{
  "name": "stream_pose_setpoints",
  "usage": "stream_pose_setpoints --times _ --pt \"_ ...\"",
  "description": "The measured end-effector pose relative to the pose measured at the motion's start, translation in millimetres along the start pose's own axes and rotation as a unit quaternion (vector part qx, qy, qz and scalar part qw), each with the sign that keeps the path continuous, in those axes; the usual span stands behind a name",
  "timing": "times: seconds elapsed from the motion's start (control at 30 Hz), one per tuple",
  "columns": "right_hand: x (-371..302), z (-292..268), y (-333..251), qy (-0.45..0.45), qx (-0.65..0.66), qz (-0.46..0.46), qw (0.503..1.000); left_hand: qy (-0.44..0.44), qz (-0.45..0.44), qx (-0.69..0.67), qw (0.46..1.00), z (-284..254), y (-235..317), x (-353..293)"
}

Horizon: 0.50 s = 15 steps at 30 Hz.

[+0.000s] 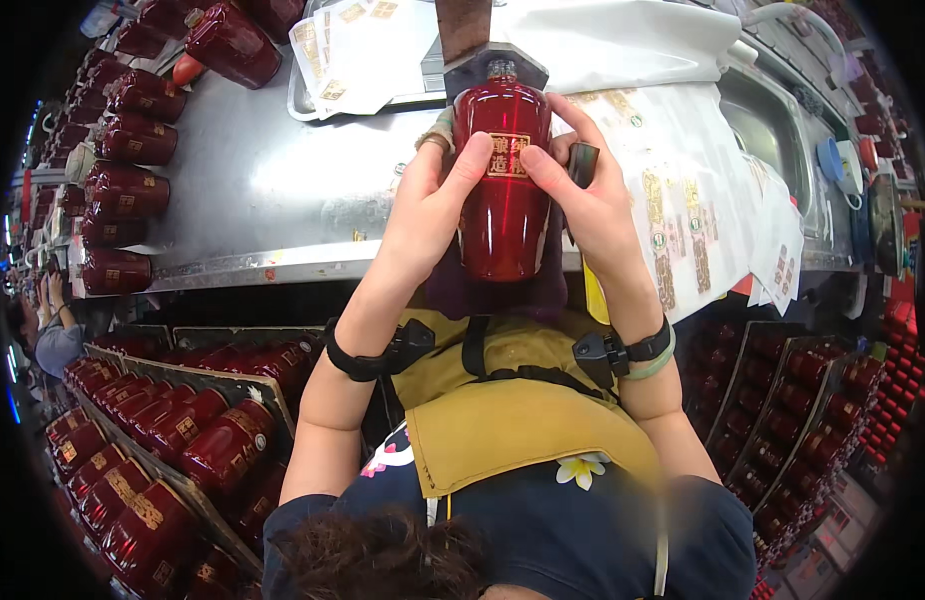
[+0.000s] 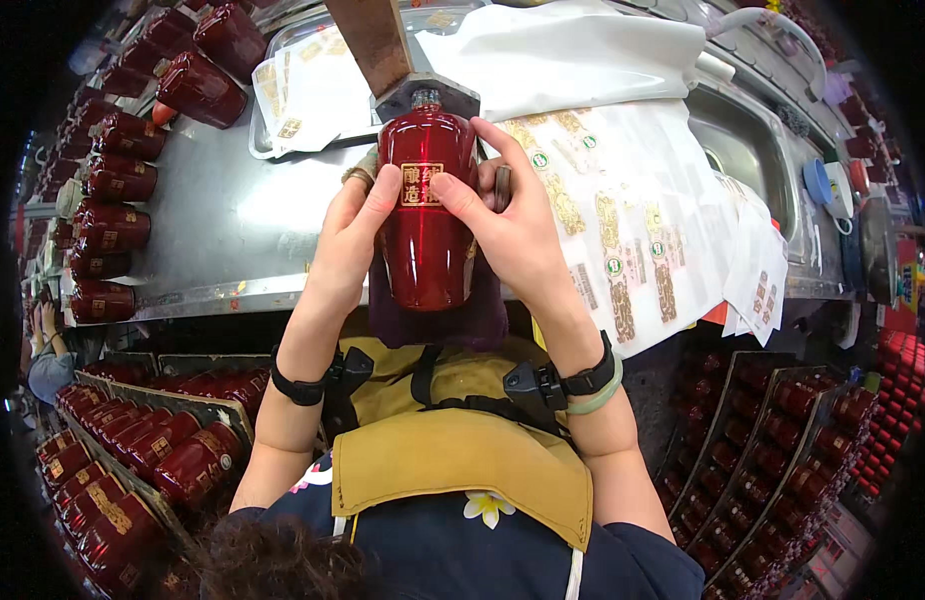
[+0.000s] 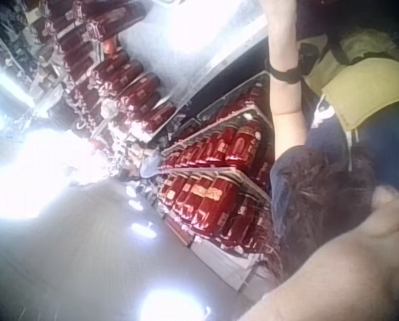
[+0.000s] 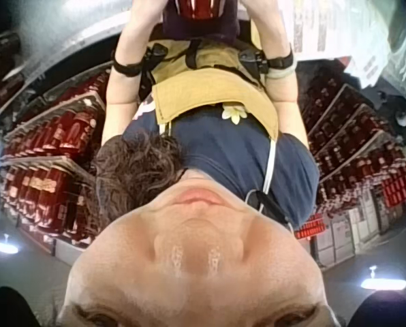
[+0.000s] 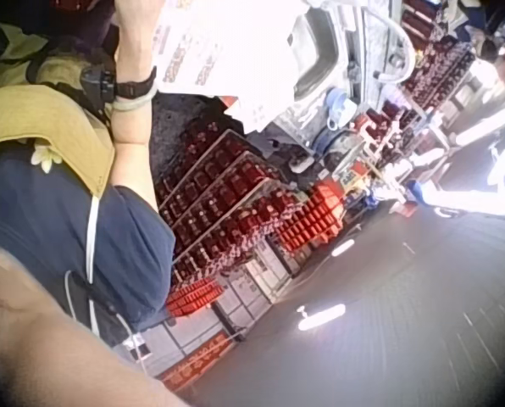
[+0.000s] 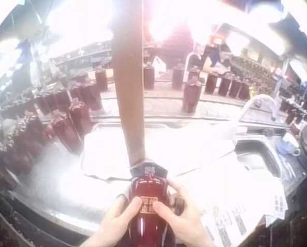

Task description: Applying and smoothing product labels and decorative stickers onto red bottles in a factory production line.

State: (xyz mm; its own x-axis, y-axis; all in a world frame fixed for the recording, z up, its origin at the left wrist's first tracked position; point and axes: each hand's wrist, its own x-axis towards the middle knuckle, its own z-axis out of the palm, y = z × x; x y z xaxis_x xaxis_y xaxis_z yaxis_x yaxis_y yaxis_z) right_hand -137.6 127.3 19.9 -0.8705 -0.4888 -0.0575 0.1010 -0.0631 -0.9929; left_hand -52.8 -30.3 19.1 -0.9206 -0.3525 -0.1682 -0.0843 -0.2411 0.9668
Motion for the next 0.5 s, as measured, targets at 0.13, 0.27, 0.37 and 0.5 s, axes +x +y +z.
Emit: stream_pose_setpoints --times 0.13,0.27,0.37,0.5 --pt "-1.2 -0.8 -0.2 -0.007 -0.017 0.0 1.0 0.012 0.012 0.013 1.0 4.0 2.8 2.0" --pt "-1.1 0.1 -0.9 -0.007 0.011 0.015 1.0 0.014 0.018 -0.01 1.0 5.6 -1.1 1.9" --pt "-1.0 -1.4 -0.8 -0.012 0.011 0.011 1.0 0.011 0.011 -0.015 1.0 5.0 -2.5 1.6" --pt "-1.6 -1.3 -2.5 -0.01 0.02 0.013 1.0 0.005 0.021 -0.012 1.0 4.8 -3.3 1.5"
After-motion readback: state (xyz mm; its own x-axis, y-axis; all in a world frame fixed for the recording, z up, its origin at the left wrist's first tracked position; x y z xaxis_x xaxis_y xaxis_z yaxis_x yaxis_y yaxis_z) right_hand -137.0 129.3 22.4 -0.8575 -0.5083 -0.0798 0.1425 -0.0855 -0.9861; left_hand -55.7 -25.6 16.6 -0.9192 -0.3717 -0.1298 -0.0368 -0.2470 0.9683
